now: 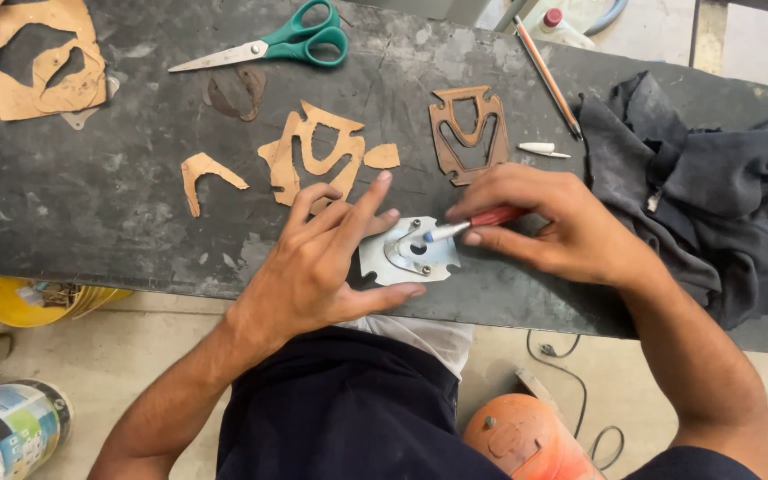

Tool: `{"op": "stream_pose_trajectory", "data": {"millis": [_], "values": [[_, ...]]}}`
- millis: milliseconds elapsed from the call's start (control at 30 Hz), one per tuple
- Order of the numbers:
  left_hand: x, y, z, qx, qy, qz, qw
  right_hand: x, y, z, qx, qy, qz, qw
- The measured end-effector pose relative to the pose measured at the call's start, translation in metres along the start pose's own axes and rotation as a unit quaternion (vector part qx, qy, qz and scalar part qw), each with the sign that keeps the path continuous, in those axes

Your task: Tracing a metal part onto gasket material and cutting it out precisely using a utility knife and scissors.

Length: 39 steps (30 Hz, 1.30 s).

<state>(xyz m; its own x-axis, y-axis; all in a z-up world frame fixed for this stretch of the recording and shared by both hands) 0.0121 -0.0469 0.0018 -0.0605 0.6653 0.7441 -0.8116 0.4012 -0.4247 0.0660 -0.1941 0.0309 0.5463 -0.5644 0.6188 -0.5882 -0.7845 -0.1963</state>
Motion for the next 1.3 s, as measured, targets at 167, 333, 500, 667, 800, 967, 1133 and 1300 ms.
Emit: {"op": "stream_pose_trajectory", "data": {"millis": [167, 333, 500, 667, 800, 967, 1133, 1300], "values": [[-0.002, 0.001, -0.001, 0.000, 0.000, -0.010, 1.000, -0.010, 0.002, -0.008, 0.072, 0.057, -0.023, 0.995], [-0.002, 0.003, 0.001, -0.023, -0.016, -0.001, 1.000, -0.014, 0.006, -0.006, 0.105, 0.174, -0.024, 0.979], [-0.001, 0.003, 0.001, -0.025, -0.019, 0.000, 1.000, -0.021, 0.008, -0.001, 0.105, 0.186, -0.029, 0.977], [0.000, 0.003, 0.002, -0.028, -0.020, 0.005, 0.999, -0.023, 0.009, -0.002, 0.107, 0.200, -0.032, 0.973], [-0.001, 0.004, 0.001, -0.029, -0.018, 0.003, 0.999, -0.024, 0.008, -0.001, 0.106, 0.182, -0.028, 0.977], [-0.002, 0.004, 0.001, -0.028, -0.016, -0.001, 0.999, -0.025, 0.007, 0.002, 0.105, 0.165, -0.033, 0.980], [-0.002, 0.004, 0.001, -0.029, -0.013, -0.002, 0.999, -0.029, 0.006, 0.004, 0.106, 0.096, -0.035, 0.989], [-0.003, 0.004, 0.000, -0.025, -0.020, -0.006, 0.999, -0.024, 0.002, -0.002, 0.115, 0.070, -0.022, 0.991]]}}
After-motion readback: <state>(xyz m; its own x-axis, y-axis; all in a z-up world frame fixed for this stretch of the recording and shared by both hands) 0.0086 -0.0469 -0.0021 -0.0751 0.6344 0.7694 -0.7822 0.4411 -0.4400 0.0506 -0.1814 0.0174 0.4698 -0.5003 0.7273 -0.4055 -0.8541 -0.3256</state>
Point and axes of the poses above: each hand's wrist, its own y-axis away from the middle knuckle, its own x-axis out of the back of the hand, z = x × y, the point moved 10 cm from there along -y, towards the middle knuckle, and after that the axes turned 9 degrees about x, right-handed, at the moved point
